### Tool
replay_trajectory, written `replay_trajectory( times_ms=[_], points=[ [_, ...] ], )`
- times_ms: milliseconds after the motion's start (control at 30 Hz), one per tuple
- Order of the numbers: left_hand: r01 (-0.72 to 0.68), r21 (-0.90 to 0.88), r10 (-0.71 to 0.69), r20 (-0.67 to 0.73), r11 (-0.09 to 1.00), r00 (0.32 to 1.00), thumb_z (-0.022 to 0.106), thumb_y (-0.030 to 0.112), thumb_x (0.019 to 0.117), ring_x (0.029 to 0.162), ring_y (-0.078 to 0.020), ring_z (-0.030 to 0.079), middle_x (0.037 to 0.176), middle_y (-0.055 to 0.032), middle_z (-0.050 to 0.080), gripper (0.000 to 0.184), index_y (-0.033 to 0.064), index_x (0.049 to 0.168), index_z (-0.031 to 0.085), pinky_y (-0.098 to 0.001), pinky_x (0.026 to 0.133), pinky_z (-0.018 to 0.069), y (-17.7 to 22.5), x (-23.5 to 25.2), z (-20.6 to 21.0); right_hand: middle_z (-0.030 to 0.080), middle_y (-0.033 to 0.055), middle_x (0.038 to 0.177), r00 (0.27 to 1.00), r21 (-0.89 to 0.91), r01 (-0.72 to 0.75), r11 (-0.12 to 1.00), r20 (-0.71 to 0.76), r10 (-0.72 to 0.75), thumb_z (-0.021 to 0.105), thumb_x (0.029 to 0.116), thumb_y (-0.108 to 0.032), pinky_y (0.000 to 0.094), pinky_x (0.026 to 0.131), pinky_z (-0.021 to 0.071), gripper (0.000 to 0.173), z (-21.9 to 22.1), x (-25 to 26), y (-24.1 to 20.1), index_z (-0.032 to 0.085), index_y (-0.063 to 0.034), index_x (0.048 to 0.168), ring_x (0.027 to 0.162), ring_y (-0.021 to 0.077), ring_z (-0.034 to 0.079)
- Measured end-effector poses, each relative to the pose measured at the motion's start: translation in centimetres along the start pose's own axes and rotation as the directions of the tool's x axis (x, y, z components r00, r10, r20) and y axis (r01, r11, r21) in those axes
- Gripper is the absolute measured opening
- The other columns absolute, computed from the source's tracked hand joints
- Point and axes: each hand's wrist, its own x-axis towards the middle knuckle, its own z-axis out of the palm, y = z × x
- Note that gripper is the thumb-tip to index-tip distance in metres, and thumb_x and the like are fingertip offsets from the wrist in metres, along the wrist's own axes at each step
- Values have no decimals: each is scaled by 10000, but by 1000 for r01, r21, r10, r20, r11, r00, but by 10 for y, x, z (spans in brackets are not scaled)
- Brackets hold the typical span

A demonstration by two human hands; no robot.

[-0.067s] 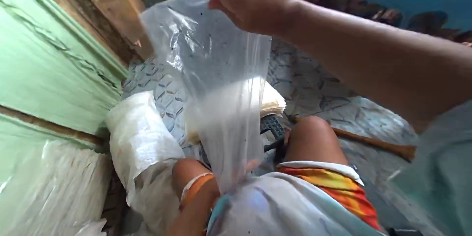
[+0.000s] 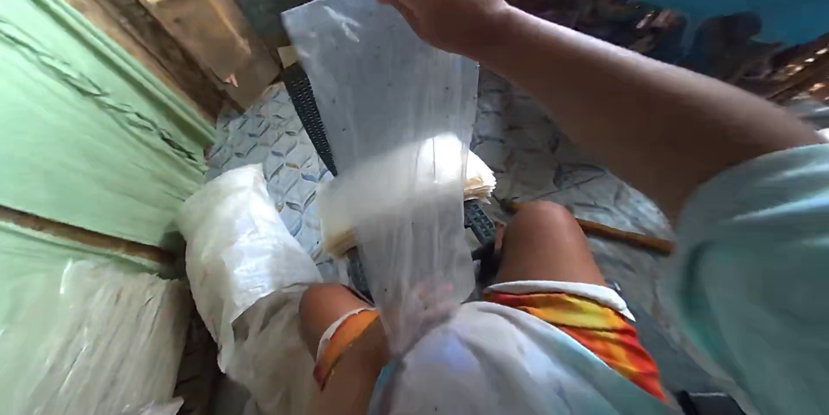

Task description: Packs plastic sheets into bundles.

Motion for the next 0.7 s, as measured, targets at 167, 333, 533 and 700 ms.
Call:
replay_trajectory(
  times_ms=[167, 333, 533, 700],
  points=[
    [-309, 798, 425, 74, 517, 902, 642, 586, 939, 1126, -123, 690, 1202, -8, 738, 574, 129, 1282, 694, -333, 1002, 572, 107, -99, -12, 675, 301, 1087, 864, -64, -459, 886, 201, 462, 305, 1119, -427, 733, 745, 494, 488, 69, -47, 91, 587, -51, 1252, 983, 559, 663],
    [114, 992, 965, -77, 50, 252, 711, 216, 924, 944, -70, 646, 963, -68, 672, 302, -50, 1042, 629, -278, 884, 551, 167, -106, -39, 672, 325, 1126, 683, 38, -690, 723, 368, 631, 323, 1106, -479, 778, 809, 461, 531, 121, -94, 96, 624, -71, 1264, 1073, 573, 635],
    [-37, 990, 972, 130, -140, -195, 642, 40, 971, 1006, -83, 675, 1121, -14, 679, 191, -18, 1152, 620, -282, 899, 583, 216, -102, -19, 683, 283, 1009, 619, 172, -773, 611, 414, 667, 327, 1105, -492, 728, 763, 484, 538, 158, -127, 71, 631, -51, 1155, 983, 522, 664],
    [-705, 648, 866, 138, 287, 480, 528, 331, 1044, 954, -77, 675, 782, 110, 667, 297, 245, 784, 642, -356, 1104, 450, 196, -81, 38, 689, 279, 985, 629, 70, -744, 664, 407, 662, 295, 1108, -501, 720, 738, 492, 543, 172, -166, 91, 613, -67, 1180, 963, 529, 673]
  ],
)
